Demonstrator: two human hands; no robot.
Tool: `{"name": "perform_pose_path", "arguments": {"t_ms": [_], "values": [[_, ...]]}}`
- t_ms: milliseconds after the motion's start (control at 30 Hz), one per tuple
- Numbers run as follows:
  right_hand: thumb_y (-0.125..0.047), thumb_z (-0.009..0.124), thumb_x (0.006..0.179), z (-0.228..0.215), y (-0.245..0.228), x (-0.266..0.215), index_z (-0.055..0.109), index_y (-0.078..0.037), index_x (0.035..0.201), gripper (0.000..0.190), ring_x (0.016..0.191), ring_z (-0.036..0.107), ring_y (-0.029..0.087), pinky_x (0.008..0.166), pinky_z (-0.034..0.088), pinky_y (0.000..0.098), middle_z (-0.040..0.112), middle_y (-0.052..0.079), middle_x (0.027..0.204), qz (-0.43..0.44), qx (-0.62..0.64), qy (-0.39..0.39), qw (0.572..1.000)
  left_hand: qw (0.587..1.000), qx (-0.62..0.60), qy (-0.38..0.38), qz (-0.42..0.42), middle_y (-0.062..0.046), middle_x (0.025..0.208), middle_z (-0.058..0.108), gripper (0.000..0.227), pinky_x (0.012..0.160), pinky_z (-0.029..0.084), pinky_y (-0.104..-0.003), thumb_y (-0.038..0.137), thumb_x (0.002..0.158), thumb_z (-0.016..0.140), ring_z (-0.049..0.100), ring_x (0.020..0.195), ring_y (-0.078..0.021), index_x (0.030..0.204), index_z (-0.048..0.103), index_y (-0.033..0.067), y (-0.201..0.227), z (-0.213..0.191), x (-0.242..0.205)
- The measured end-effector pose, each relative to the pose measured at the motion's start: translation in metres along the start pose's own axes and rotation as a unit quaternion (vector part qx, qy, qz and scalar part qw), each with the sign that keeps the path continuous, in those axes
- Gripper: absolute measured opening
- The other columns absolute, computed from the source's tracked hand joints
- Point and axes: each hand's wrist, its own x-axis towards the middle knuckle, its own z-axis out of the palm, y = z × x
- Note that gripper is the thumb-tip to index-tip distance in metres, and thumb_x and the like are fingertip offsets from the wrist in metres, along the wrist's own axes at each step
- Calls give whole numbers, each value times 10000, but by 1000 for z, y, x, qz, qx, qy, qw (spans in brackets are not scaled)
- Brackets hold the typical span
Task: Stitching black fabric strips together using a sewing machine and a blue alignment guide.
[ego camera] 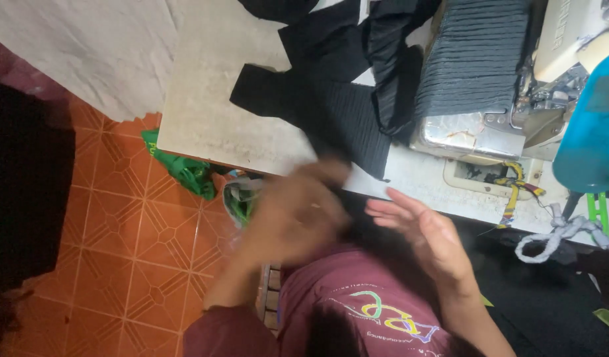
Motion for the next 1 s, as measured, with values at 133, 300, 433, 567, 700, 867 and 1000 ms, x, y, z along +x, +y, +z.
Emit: {"name": "perform_pose_path", "arguments": {"t_ms": [133, 300, 433, 567, 700, 867, 1000], "values": [[-335, 514, 846, 11, -8, 15, 224, 57, 1274, 649, 1094, 426, 378, 915, 349, 424, 349, 306, 1235, 182, 394, -198, 879, 849, -247, -462, 74, -48, 925, 553, 147, 757, 426, -338, 192, 836, 427, 553, 833, -233, 928, 496, 101, 23, 60, -39], [-199, 530, 798, 10, -23, 1, 299, 61, 1261, 579, 577, 613, 237, 540, 506, 274, 596, 231, 932, 202, 223, -117, 947, 799, -386, -460, 4, -42, 886, 591, 181, 800, 469, -242, 242, 834, 501, 592, 835, -161, 924, 554, 94, -5, 61, -53], [-294, 512, 769, -12, -45, -21, 614, 19, 949, 375, 413, 516, 134, 403, 403, 196, 618, 123, 571, 122, -77, -184, 972, 787, -412, -355, -291, -142, 959, 562, 540, 816, 446, -304, 442, 796, 229, 556, 899, -217, 982, 504, 16, -40, 58, -59], [-362, 442, 867, -6, -59, -24, 448, -63, 660, 364, 473, 423, 264, 437, 333, 329, 468, 69, 579, -97, -283, -499, 813, 624, -678, -152, -356, -232, 1264, 354, 937, 933, 375, -441, 657, 679, 337, 433, 1106, -328, 1372, 107, 71, -29, 79, -40], [-427, 370, 873, -25, -27, -40, 502, -126, 586, 437, 350, 488, 191, 366, 370, 296, 462, 11, 436, 42, -420, -489, 763, 559, -801, 18, -212, -109, 1102, 492, 400, 857, 432, -336, 278, 859, 574, 506, 1017, -230, 1178, 414, 97, -61, 41, -2], [-491, 393, 797, -62, 11, -49, 540, -197, 756, 331, 689, 569, 342, 593, 433, 418, 618, 90, 698, 228, -692, -214, 651, 711, -489, 456, -219, -182, 1013, 587, 433, 834, 505, -427, 117, 630, 718, 581, 923, -300, 1010, 554, -10, -72, -38, 14], [-387, 464, 765, -44, -2, -41, 393, -92, 1212, 540, 918, 555, 266, 742, 440, 356, 564, 100, 1038, 14, -659, -126, 741, 774, -226, 489, -331, -95, 1003, 587, 509, 731, 550, -338, 270, 647, 635, 590, 894, -208, 1081, 523, 29, -44, -9, -16]]}}
